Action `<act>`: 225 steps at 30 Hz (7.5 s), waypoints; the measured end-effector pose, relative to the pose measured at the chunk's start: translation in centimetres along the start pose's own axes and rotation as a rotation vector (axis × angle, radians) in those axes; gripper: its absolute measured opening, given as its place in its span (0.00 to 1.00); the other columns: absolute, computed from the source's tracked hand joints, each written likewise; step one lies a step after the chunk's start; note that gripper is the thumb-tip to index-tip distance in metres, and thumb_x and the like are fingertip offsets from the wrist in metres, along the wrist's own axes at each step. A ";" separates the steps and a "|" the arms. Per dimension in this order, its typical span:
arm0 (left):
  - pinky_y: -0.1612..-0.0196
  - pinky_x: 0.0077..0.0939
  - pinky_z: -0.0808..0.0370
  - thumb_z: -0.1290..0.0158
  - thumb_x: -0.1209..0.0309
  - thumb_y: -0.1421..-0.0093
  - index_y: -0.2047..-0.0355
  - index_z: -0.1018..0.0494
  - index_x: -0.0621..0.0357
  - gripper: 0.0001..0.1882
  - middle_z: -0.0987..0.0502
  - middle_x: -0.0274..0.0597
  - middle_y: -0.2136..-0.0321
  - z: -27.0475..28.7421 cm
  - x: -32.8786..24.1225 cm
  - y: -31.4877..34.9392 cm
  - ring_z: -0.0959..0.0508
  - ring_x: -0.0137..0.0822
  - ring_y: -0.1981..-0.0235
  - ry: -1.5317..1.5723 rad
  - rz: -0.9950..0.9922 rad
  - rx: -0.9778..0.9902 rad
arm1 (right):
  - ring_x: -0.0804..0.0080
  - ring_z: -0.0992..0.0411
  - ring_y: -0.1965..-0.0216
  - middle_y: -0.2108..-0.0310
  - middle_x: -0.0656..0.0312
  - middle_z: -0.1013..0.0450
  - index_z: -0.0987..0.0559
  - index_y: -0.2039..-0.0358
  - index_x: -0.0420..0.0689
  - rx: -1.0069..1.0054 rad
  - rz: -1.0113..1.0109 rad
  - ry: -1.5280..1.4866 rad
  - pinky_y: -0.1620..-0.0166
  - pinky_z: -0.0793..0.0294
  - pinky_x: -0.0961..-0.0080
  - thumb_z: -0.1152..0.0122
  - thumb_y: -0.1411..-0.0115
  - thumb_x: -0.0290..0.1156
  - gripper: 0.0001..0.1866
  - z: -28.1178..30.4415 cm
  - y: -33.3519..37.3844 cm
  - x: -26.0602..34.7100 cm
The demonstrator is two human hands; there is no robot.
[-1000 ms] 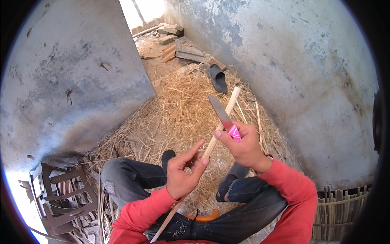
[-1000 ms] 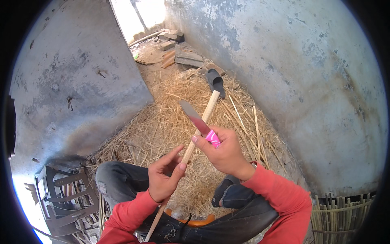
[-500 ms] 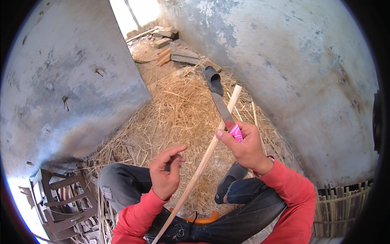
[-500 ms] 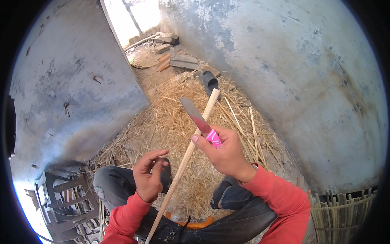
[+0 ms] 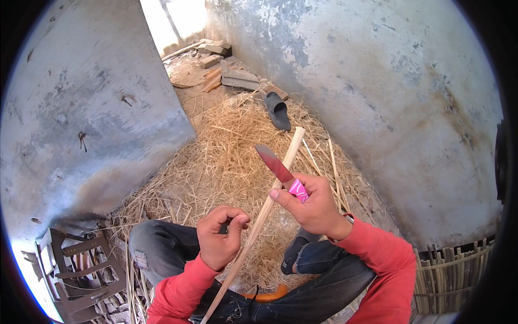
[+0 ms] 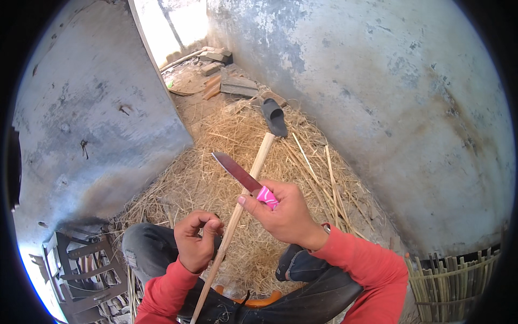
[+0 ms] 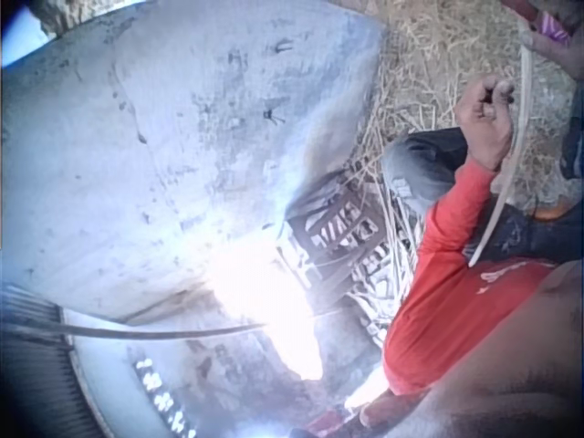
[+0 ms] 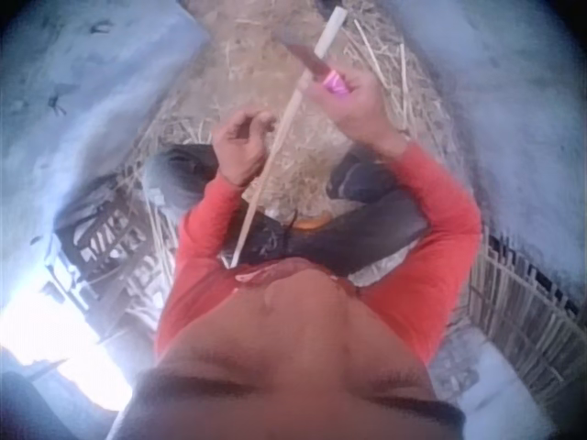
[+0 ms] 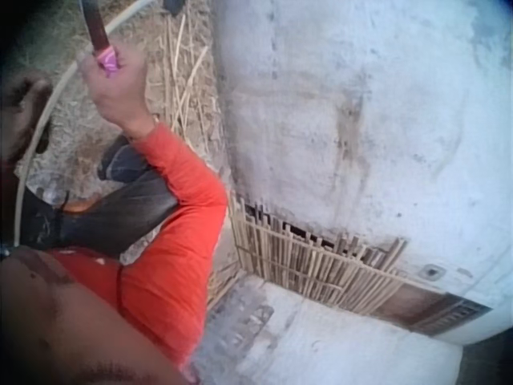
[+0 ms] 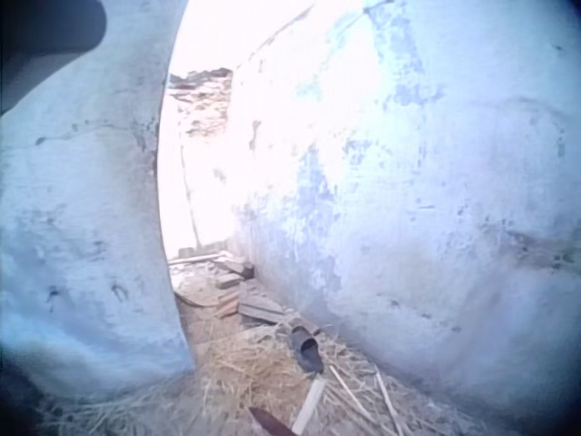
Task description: The person shaves a thin bamboo strip with a knife while sitting on a ground covered in straw.
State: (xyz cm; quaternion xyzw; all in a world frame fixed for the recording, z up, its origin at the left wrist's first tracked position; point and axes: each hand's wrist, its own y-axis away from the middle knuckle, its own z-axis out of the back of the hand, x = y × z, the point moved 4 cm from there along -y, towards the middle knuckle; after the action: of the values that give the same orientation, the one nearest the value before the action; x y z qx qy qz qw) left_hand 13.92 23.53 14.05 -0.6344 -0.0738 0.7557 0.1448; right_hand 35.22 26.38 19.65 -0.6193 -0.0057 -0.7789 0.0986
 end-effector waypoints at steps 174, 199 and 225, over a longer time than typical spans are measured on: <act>0.80 0.34 0.36 0.33 0.56 0.42 0.78 0.27 0.55 0.19 0.31 0.40 0.86 19.7 8.9 21.0 0.29 0.42 0.85 -0.961 -0.559 -0.166 | 0.50 0.34 0.84 0.86 0.46 0.34 0.22 0.74 0.36 -0.862 -0.012 0.603 0.76 0.37 0.56 0.53 0.25 0.45 0.27 8.0 18.9 -6.7; 0.80 0.36 0.35 0.41 0.63 0.35 0.80 0.29 0.59 0.19 0.32 0.46 0.86 19.8 10.4 21.5 0.30 0.46 0.86 -0.807 -0.319 -0.079 | 0.63 0.43 0.84 0.88 0.53 0.41 0.27 0.78 0.34 -0.951 0.046 0.606 0.77 0.43 0.60 0.54 0.25 0.46 0.30 11.2 19.5 -6.9; 0.80 0.30 0.35 0.44 0.64 0.34 0.80 0.21 0.66 0.20 0.29 0.46 0.90 20.2 12.2 19.8 0.29 0.36 0.88 -0.573 0.041 0.088 | 0.48 0.32 0.83 0.85 0.45 0.33 0.16 0.63 0.37 -1.085 0.028 0.809 0.75 0.37 0.54 0.55 0.25 0.43 0.24 13.3 17.9 -6.3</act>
State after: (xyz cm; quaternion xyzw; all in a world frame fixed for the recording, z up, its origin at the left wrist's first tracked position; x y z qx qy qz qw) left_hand -10.21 10.07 0.53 -0.3895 -0.0659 0.9094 0.1301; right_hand 52.30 11.53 14.62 -0.2407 0.4315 -0.8406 -0.2219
